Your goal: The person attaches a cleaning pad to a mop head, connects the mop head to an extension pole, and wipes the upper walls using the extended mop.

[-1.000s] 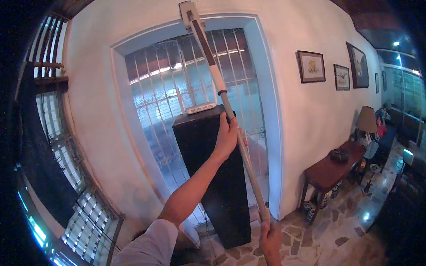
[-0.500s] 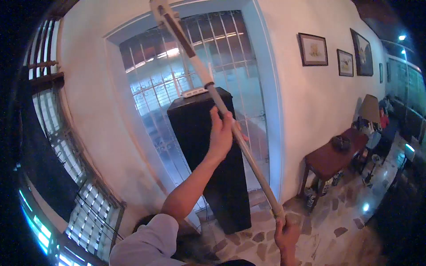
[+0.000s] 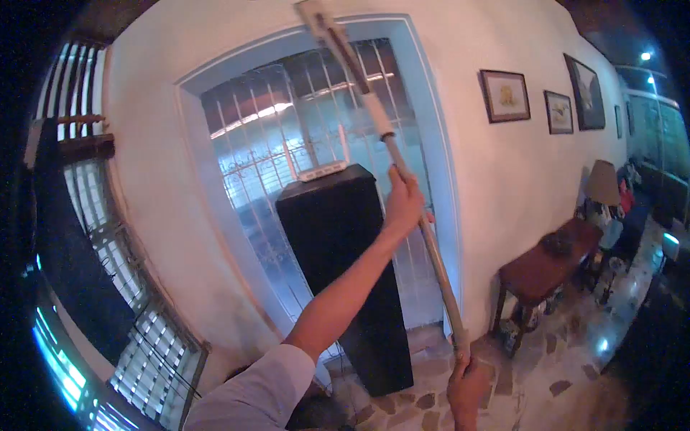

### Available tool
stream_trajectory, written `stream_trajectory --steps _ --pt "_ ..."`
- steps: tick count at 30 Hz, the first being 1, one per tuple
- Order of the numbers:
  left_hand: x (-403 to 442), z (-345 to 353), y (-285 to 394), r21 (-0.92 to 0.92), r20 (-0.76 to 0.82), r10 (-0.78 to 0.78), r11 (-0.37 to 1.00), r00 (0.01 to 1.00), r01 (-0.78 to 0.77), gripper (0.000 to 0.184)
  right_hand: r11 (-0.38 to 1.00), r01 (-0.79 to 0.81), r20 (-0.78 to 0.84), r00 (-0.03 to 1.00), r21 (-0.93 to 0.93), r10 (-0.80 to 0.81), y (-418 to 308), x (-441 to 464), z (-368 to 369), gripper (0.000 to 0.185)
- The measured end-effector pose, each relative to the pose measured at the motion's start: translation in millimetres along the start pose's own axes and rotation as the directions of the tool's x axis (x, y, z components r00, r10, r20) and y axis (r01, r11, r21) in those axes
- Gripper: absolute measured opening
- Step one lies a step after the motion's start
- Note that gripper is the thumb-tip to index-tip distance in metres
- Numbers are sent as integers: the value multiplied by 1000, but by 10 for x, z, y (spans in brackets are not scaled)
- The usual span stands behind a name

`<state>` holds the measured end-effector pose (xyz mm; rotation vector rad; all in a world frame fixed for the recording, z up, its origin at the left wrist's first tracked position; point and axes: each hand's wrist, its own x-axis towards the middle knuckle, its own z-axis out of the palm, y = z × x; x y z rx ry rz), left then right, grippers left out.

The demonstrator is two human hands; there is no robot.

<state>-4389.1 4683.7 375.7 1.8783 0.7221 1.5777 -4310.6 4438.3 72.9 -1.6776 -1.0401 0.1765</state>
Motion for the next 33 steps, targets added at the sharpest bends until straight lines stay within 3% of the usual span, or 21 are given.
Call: stream_trajectory --steps 4,9,10,11,13,15,17,19,21,22,23,24,25,27,28,30,33 --pt "150 90 10 73 27 14 997 1000 -16 57 983 -162 43 986 82 159 -226 7 212 56" --pt "406 84 -113 104 -41 28 994 999 -24 67 991 -121 36 992 50 120 -466 189 316 63" --pt "396 23 -125 265 -10 187 948 982 -177 76 991 -121 56 991 49 118 -552 256 332 65" --pt "380 120 -176 253 14 175 952 984 -173 76 988 -147 44 988 43 145 -638 355 343 65" --pt "423 166 -271 329 -7 374 877 927 -351 85 995 -97 97 990 -18 99 -863 657 398 67" --pt "521 172 -349 382 0 485 808 874 -448 93 994 15 107 994 105 -26 -1030 1043 444 68" --pt "631 138 -190 412 43 342 850 939 -328 87 982 80 107 989 173 -100 -1042 1433 678 64" --pt "1074 125 -77 418 -19 411 832 912 -366 84 956 183 68 977 229 -203 -1148 1793 728 62" --pt "1512 114 -57 431 -80 469 812 880 -393 81 766 148 204 917 626 -343 -1352 1927 747 60" --pt "1667 85 -37 454 -87 554 762 828 -462 78 763 155 199 916 627 -349 -1413 2009 742 60" --pt "1783 66 -45 477 -91 631 707 771 -522 76 699 64 283 885 712 -369 -1484 2113 717 59" --pt "1873 77 -65 481 -74 557 747 827 -460 75 627 -36 359 845 778 -397 -1548 2232 717 60" --pt "2016 99 -146 478 -72 558 747 826 -463 75 627 -34 356 847 778 -396 -1575 2371 796 60" --pt "2456 151 -285 489 -57 671 664 739 -565 74 678 276 104 881 681 -462 -1635 2768 1039 58" --pt "2604 170 -195 487 -57 670 665 740 -566 74 680 276 103 881 680 -461 -1718 2973 1107 58" --pt "2978 203 38 550 -35 492 736 870 -394 76 739 512 -131 850 439 -511 -1956 3392 1153 56" --pt "3655 309 181 612 -20 427 720 904 -327 78 730 529 -145 840 433 -523 -2262 3832 996 55"
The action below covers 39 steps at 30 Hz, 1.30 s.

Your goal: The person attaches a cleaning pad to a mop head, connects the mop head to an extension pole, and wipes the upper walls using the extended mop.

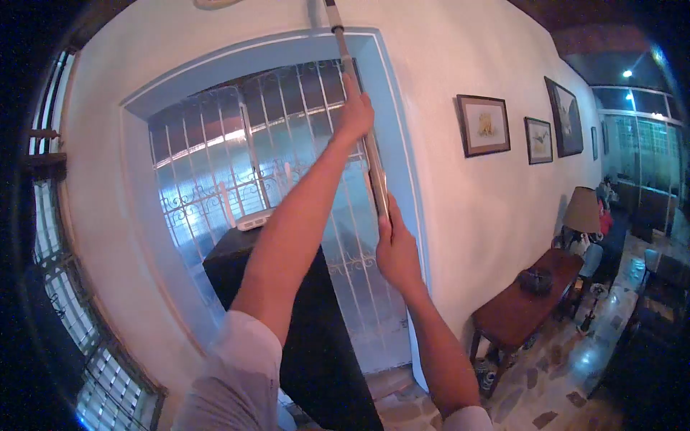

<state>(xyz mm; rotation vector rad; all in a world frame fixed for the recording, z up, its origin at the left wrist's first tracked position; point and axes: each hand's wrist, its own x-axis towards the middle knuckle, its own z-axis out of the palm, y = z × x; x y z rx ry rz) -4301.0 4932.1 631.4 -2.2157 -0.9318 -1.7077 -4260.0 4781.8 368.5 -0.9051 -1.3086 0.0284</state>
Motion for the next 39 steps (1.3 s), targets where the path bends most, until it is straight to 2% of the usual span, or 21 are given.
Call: stream_trajectory --steps 1,2,3,4,6,9,11,12,14,15,17,18,19,21,25,27,29,33,37,39 --pt "137 38 15 -18 -45 36 999 998 -37 79 1000 8 1 1000 -2 -8 24 151 -42 55" --pt "190 65 68 -28 -87 77 996 993 -80 80 993 -30 43 999 112 25 110 272 -109 56" --pt "183 127 119 -16 -76 82 996 994 -84 80 971 -71 83 995 226 54 193 338 -175 56" --pt "105 176 221 -15 -43 45 999 998 -46 80 968 -78 78 995 238 61 197 306 -303 56" --pt "-120 252 433 -26 -17 17 1000 1000 -17 81 927 -242 225 958 286 181 167 183 -701 56" --pt "-788 450 681 -23 10 -80 996 997 80 86 939 -229 231 958 258 170 617 -237 -1036 54" --pt "-1188 725 748 -66 -20 -85 994 996 84 91 971 -69 114 993 228 43 968 -563 -1175 52" --pt "-1315 942 768 -98 -54 -77 993 996 72 93 969 -67 119 992 236 39 1025 -649 -1299 52" --pt "-1440 1283 899 -35 -79 -58 998 995 55 96 967 -253 78 965 5 252 939 -818 -1604 50" --pt "-1417 1369 954 -29 -91 -65 998 994 62 96 952 -306 95 947 -3 305 812 -807 -1713 49" --pt "-1349 1460 1110 -24 62 -71 997 996 73 94 955 -291 75 955 57 287 847 -739 -1697 49" --pt "-1308 1490 1169 -20 58 -81 996 995 82 94 951 -285 46 958 116 282 877 -735 -1699 49" --pt "-1202 1533 1205 -11 110 -66 998 992 67 92 952 -283 55 959 117 279 903 -691 -1704 49" --pt "-1011 1544 1324 -16 210 -73 997 975 78 86 927 -281 33 959 247 282 917 -550 -1691 48" --pt "-877 1597 1407 -14 164 -45 999 985 48 84 897 -312 63 949 313 308 887 -371 -1916 48" --pt "-909 1563 1434 -39 148 -40 998 988 46 83 938 -228 84 973 261 213 924 -331 -2016 48" --pt "-917 1570 1427 -26 52 -11 1000 999 13 83 946 -241 96 970 218 224 843 -308 -2132 47" --pt "-891 1370 1472 -29 64 -64 997 996 66 84 955 -255 138 962 153 235 734 -257 -2217 48" --pt "-922 1335 1451 0 61 -63 998 996 63 85 946 -186 136 979 265 155 892 -269 -2165 50" --pt "-1057 1339 1480 11 50 -16 1000 999 15 87 887 -325 240 937 328 255 865 -373 -2264 52"
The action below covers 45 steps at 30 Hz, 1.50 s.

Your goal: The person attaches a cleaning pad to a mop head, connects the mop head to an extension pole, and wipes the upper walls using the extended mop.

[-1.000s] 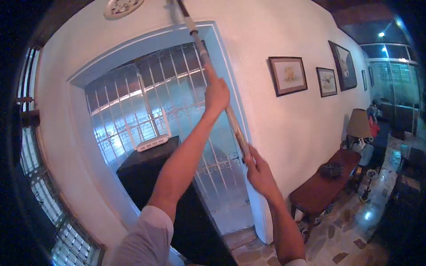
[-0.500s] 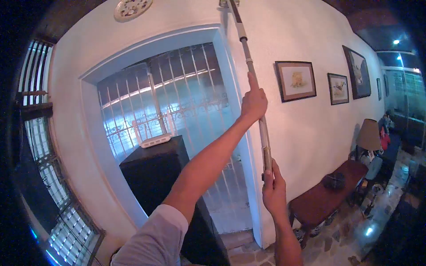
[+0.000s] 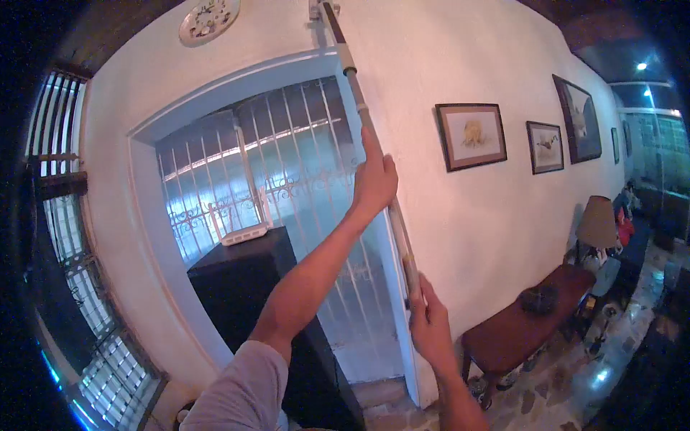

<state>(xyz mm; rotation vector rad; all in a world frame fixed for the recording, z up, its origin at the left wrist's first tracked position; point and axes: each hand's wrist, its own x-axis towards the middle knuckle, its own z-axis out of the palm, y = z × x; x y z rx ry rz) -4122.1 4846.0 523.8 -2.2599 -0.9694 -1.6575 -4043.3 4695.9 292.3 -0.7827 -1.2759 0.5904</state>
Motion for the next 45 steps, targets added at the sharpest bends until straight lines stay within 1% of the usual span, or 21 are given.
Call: stream_trajectory --steps 4,7,9,13,15,17,19,20,23,24,25,27,29,30,31,33,35,37,41,43,45 --pt "-552 -10 4 -50 28 -33 998 999 34 87 999 -51 -5 999 6 51 278 -489 -81 53" --pt "-783 -45 0 -42 176 -69 996 982 78 84 991 -121 68 991 55 117 368 -605 -185 55" --pt "-713 11 -69 164 28 68 984 997 -71 77 995 -75 -38 997 -68 72 359 -375 -240 55" --pt "-352 -78 -52 104 107 100 988 989 -112 78 999 44 20 999 -6 -44 113 591 -399 55" --pt "-230 -106 -30 150 48 281 947 958 -285 81 998 41 68 997 51 -44 -223 1057 -434 53" --pt "-88 -90 -26 191 31 326 926 945 -326 90 998 42 98 994 43 -46 -568 1297 -432 52" --pt "54 -104 -31 341 -68 472 839 879 -424 95 998 43 90 995 47 -48 -761 1374 -398 49" --pt "126 -121 -45 345 -52 432 854 900 -390 99 998 51 91 994 27 -53 -788 1305 -395 47" --pt "195 -228 -169 476 -52 563 740 825 -475 106 1000 -9 59 998 -14 10 -357 885 -483 48" --pt "127 -270 -167 464 -32 531 758 847 -458 89 998 -57 66 996 2 57 -178 637 -510 50" --pt "51 -256 -229 468 -37 532 757 846 -456 89 995 -101 74 992 21 100 28 337 -539 52" --pt "-139 -218 -403 483 66 696 605 715 -633 58 973 65 94 995 -221 -45 642 -331 -658 58" --pt "-492 -209 -462 428 98 700 612 707 -666 45 954 134 114 988 -269 -107 702 -570 -694 59" --pt "-576 -197 -468 358 149 709 611 689 -706 37 985 -7 66 998 -173 19 380 -740 -557 55" --pt "-547 -204 -434 355 153 712 608 685 -710 37 987 -152 26 988 -59 154 215 -856 -455 51" --pt "-330 -294 -358 425 36 705 631 708 -649 31 979 -179 46 982 -97 184 331 -637 -496 59" --pt "128 -383 -331 426 -20 689 662 725 -617 26 995 -100 54 994 15 99 24 -173 -439 54" --pt "723 -531 -304 422 -25 708 647 706 -635 26 989 -145 105 984 3 144 -630 240 -295 48" --pt "1536 -856 -332 505 -53 734 605 677 -616 31 1000 -28 146 989 -13 29 -1098 895 -29 42" --pt "1527 -933 -276 514 -57 739 598 671 -615 31 999 -44 160 986 -32 48 -1151 877 22 41" --pt "1165 -958 -200 514 48 630 650 775 -560 30 999 -16 127 992 -44 22 -957 658 -16 41"
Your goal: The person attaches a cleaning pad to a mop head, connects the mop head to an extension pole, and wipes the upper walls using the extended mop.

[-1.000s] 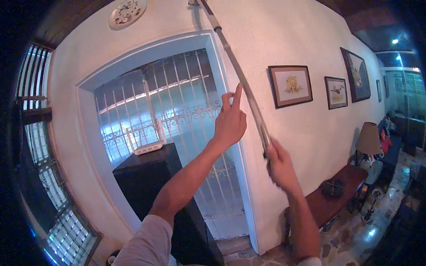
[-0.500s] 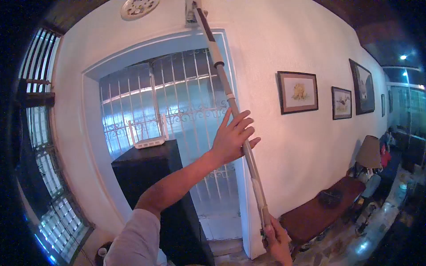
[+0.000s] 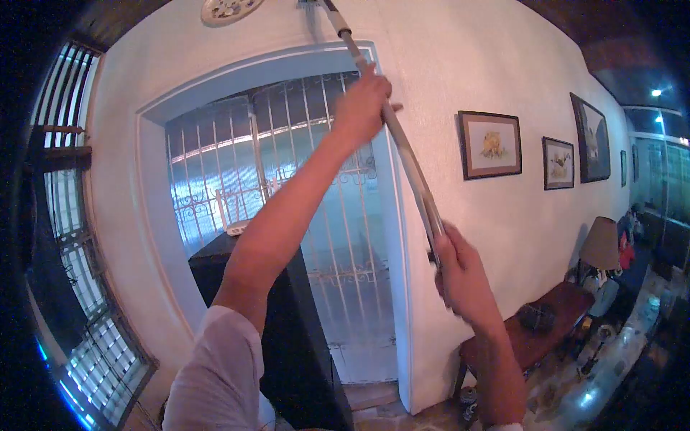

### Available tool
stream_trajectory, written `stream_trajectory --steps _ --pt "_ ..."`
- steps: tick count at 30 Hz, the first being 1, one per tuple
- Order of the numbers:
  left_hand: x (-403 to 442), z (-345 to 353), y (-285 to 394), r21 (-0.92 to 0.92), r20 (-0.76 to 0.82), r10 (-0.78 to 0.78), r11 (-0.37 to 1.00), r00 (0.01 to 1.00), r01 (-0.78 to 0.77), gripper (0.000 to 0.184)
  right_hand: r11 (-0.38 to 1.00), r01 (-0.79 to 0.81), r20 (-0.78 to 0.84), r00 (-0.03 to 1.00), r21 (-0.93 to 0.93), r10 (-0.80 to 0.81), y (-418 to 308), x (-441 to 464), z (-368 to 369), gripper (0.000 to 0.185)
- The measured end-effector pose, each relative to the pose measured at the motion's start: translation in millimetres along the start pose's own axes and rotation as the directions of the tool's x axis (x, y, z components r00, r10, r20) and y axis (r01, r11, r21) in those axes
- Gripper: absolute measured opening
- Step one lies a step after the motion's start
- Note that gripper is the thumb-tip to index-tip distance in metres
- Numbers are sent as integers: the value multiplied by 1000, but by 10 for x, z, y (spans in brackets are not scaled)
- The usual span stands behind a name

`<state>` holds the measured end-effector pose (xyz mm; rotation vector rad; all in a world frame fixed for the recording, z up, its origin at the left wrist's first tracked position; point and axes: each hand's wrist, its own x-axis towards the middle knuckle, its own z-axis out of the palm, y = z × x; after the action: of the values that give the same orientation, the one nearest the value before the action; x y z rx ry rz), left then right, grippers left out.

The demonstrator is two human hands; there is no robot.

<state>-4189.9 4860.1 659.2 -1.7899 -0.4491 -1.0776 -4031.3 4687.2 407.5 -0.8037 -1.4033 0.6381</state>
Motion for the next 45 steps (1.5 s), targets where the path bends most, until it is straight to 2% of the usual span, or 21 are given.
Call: stream_trajectory --steps 2,4,8,9,11,12,15,17,21,24,28,29,30,31,32,33,35,37,41,43,45 --pt "-413 66 277 51 -12 54 997 998 -53 30 997 -70 -28 997 43 72 257 -462 -50 43" --pt "-823 2 606 35 -43 101 994 994 -100 27 991 -65 -49 997 -114 60 451 -892 -145 46" --pt "-871 -170 821 -60 9 81 995 997 -81 23 983 -118 12 993 -140 121 658 -1103 -418 47" --pt "-700 -100 744 -77 -35 84 993 996 -86 21 950 61 -36 996 -306 -76 800 -910 -501 47" --pt "-294 52 517 -75 -138 111 990 984 -122 20 968 15 -114 992 -251 -45 427 -596 -485 48" --pt "-136 109 344 -48 -184 132 989 974 -143 21 978 -209 -109 973 -14 206 17 -430 -386 48" --pt "184 203 -28 -39 -153 21 999 988 -27 25 994 -106 56 993 -32 108 -287 45 -274 48" --pt "152 156 -33 -33 -155 14 999 988 -19 25 998 -64 75 995 -14 64 -226 31 -214 48" --pt "-441 63 358 33 -98 75 997 992 -72 25 992 -59 26 998 111 56 318 -564 -122 47" --pt "-1012 -118 797 55 -50 115 992 992 -112 23 990 -41 -42 998 -138 36 617 -1177 -137 48" --pt "-998 -22 804 17 -74 92 996 993 -91 22 994 -96 -45 995 -50 94 700 -1138 -100 46" --pt "-828 78 687 122 -30 122 986 992 -118 23 994 -109 -170 979 4 109 743 -951 -67 45" --pt "-662 182 540 222 13 151 963 988 -150 23 995 -97 -187 977 33 102 642 -789 -45 46" --pt "-521 277 374 162 -34 87 983 996 -80 27 995 -84 -203 974 62 95 540 -623 -22 46" --pt "-337 355 267 97 -75 31 995 997 -23 30 996 -52 -116 991 74 60 355 -432 -11 47" --pt "-193 337 216 79 -80 53 996 995 -46 30 999 -16 -123 992 32 20 240 -285 43 47" --pt "-127 181 78 -91 -78 -52 995 996 45 30 1000 14 -139 990 -15 -16 105 -248 94 47" --pt "-238 50 154 -51 -97 5 999 995 -10 30 998 -58 -87 995 3 58 14 -345 84 47" --pt "-693 -156 387 72 -61 123 990 991 -118 28 1000 -3 -200 980 20 7 643 -842 138 47" --pt "-845 -106 400 155 -28 210 967 977 -203 22 998 -47 -134 989 47 53 752 -1081 265 48" --pt "-959 -92 465 146 -21 213 967 977 -208 19 996 -27 -138 990 83 39 857 -1181 354 47"
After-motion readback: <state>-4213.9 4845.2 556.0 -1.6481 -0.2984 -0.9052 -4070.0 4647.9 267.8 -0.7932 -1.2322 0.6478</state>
